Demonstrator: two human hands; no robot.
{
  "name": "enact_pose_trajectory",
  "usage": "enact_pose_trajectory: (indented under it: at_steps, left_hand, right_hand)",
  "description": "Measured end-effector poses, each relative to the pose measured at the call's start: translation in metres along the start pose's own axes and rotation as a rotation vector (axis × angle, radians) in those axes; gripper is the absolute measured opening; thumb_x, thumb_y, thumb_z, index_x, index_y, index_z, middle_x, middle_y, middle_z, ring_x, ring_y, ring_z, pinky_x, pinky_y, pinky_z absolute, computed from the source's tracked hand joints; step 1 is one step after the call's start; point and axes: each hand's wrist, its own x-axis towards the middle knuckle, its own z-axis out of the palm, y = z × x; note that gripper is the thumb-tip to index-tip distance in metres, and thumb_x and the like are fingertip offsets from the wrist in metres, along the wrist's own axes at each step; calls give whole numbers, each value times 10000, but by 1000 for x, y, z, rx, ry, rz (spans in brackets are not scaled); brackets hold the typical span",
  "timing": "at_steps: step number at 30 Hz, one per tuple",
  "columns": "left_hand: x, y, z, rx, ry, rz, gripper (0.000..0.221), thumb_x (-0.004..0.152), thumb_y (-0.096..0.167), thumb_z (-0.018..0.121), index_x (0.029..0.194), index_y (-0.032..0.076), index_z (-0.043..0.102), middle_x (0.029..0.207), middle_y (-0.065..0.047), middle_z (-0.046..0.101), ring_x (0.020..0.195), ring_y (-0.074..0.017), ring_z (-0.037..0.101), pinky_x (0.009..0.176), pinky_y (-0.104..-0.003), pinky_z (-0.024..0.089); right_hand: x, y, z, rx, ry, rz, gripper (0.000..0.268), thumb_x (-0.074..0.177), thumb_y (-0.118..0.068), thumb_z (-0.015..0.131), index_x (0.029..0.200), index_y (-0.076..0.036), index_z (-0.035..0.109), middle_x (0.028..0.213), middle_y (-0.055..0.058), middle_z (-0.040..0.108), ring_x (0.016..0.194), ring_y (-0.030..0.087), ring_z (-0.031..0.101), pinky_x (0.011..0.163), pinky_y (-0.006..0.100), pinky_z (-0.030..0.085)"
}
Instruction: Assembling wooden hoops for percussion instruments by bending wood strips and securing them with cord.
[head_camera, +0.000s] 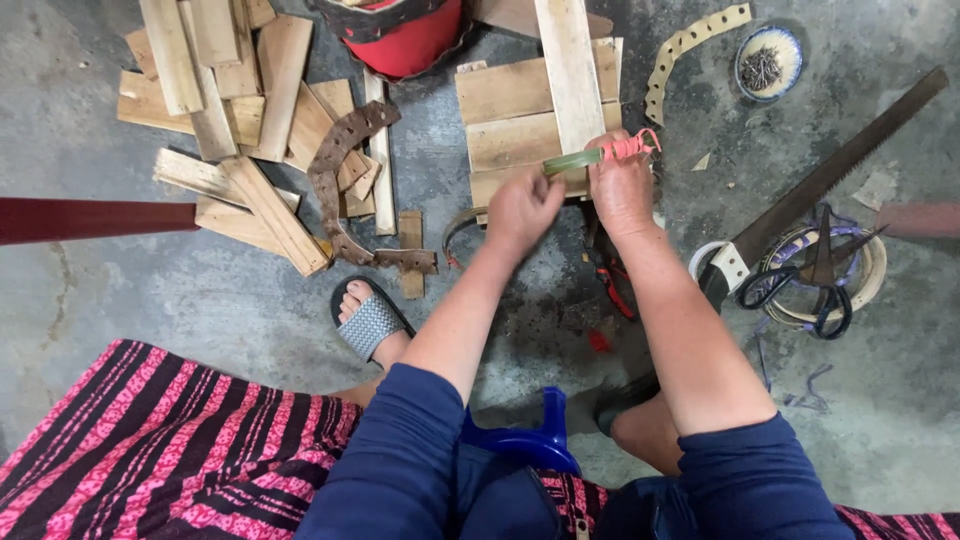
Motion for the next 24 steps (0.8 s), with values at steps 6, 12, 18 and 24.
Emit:
enact_pose_trajectory:
  at_steps: [6, 12, 18, 24]
  left_hand:
    - [-39, 36, 5, 23, 43, 134, 221, 988, 302, 595, 1168, 188, 534, 720, -115, 684, 742, -352, 732, 612, -505, 561]
    - [-11, 67, 26, -71, 81, -24, 257, 1021, 290, 501, 1268, 228, 470, 924, -132, 745, 1003, -362, 743, 868, -532, 619]
    - [6, 57, 40, -28, 93, -33, 245, 1007, 331, 520, 1215, 217, 456, 908, -141, 735, 1002, -385, 739, 871, -524, 618]
    - [10, 57, 40, 74, 16, -116, 226, 988, 373, 496, 1179, 259, 454, 855, -30, 739, 942, -327, 776, 859, -494, 636]
  right_hand:
    - [3, -1, 4, -40, 40, -30, 138, 878, -123, 785, 892, -73, 657, 875, 108, 590, 887, 372, 668, 828, 476, 568]
    - [1, -3, 1, 122, 117, 8, 211, 853, -124, 833, 839, -15, 653, 805, 190, 614, 836, 443, 646, 842, 532, 549]
    - [1, 4, 4, 132, 79, 19, 174, 863, -176, 829, 905, -62, 704, 824, 146, 642, 862, 412, 670, 826, 505, 561]
    - [2, -8, -7, 128, 113, 62, 162, 902, -216, 819, 867, -82, 733, 802, 141, 680, 813, 400, 696, 759, 500, 593]
